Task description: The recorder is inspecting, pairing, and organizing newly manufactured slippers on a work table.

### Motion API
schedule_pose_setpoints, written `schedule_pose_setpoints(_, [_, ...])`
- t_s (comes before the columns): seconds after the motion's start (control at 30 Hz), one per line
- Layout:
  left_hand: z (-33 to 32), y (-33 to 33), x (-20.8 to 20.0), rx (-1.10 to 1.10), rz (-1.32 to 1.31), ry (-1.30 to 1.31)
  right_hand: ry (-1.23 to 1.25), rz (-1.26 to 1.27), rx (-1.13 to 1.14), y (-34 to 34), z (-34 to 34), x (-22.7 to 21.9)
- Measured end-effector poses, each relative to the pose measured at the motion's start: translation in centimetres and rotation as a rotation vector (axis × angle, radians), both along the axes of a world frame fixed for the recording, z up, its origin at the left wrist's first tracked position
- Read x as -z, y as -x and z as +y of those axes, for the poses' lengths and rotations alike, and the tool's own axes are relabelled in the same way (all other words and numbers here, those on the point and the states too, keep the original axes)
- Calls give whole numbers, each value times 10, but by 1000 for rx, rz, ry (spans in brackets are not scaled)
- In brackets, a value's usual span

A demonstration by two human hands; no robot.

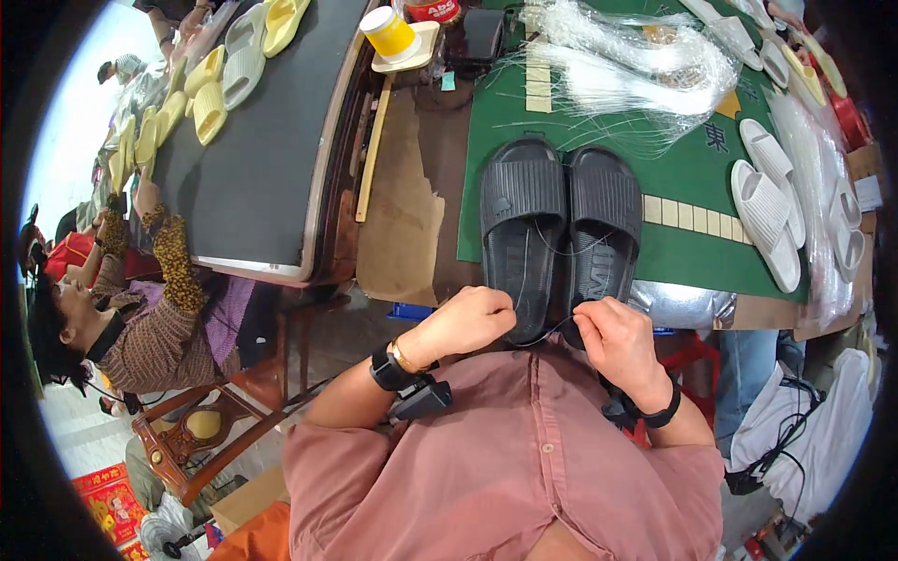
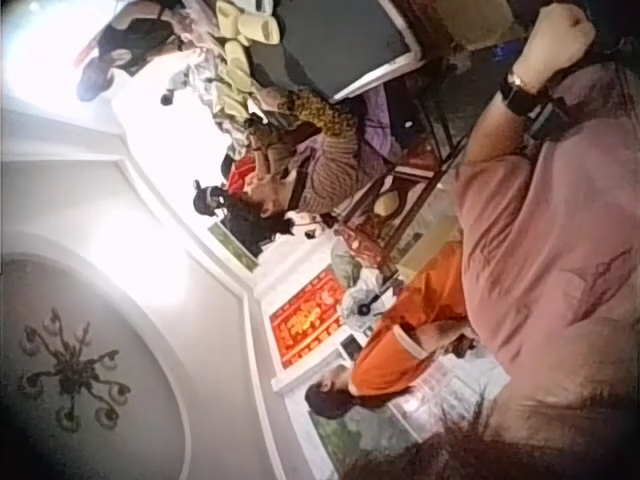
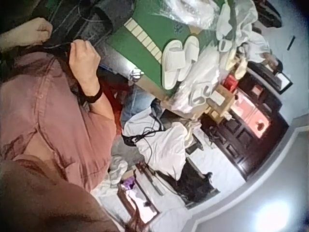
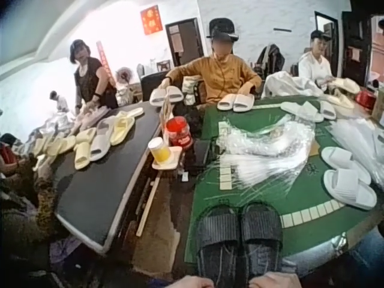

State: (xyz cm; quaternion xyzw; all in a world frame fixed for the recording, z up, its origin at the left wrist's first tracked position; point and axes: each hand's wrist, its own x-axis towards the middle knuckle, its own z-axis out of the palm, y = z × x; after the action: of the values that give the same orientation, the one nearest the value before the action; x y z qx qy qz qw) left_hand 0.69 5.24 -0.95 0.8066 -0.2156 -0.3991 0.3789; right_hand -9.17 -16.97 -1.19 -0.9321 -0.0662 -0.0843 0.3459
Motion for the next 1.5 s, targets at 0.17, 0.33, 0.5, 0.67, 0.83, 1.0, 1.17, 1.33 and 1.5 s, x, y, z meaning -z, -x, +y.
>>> schedule_pose_setpoints(0.17, [-14, -11, 8, -335, 4, 108, 32, -49, 9, -18, -4, 5])
schedule_pose_setpoints(0.33, [-22, -13, 12, -373, -624, 18, 66, -94, 47, -49, -8, 13])
schedule_pose_setpoints(0.5, [-20, -19, 8, -410, -713, 75, 74, -119, 144, -59, -10, 19])
schedule_pose_setpoints(0.67, [-15, -62, 3, -559, -671, 122, 147, -93, 165, -50, -11, 15])
schedule_pose_setpoints(0.83, [-13, -119, 14, -546, -567, 8, 2, -206, 140, -46, -22, 0])
schedule_pose_setpoints(1.0, [-15, -159, 35, -502, -426, -71, -66, -162, 414, -77, -57, -5])
schedule_pose_setpoints(1.17, [-29, -176, 46, -491, -411, -173, 25, 125, 503, -132, -89, 15])
schedule_pose_setpoints(1.33, [-39, -169, 48, -517, -475, -129, 131, 270, 527, -159, -100, 25])
schedule_pose_setpoints(1.5, [-44, -158, 42, -583, -543, -2, 175, 335, 513, -168, -105, 26])
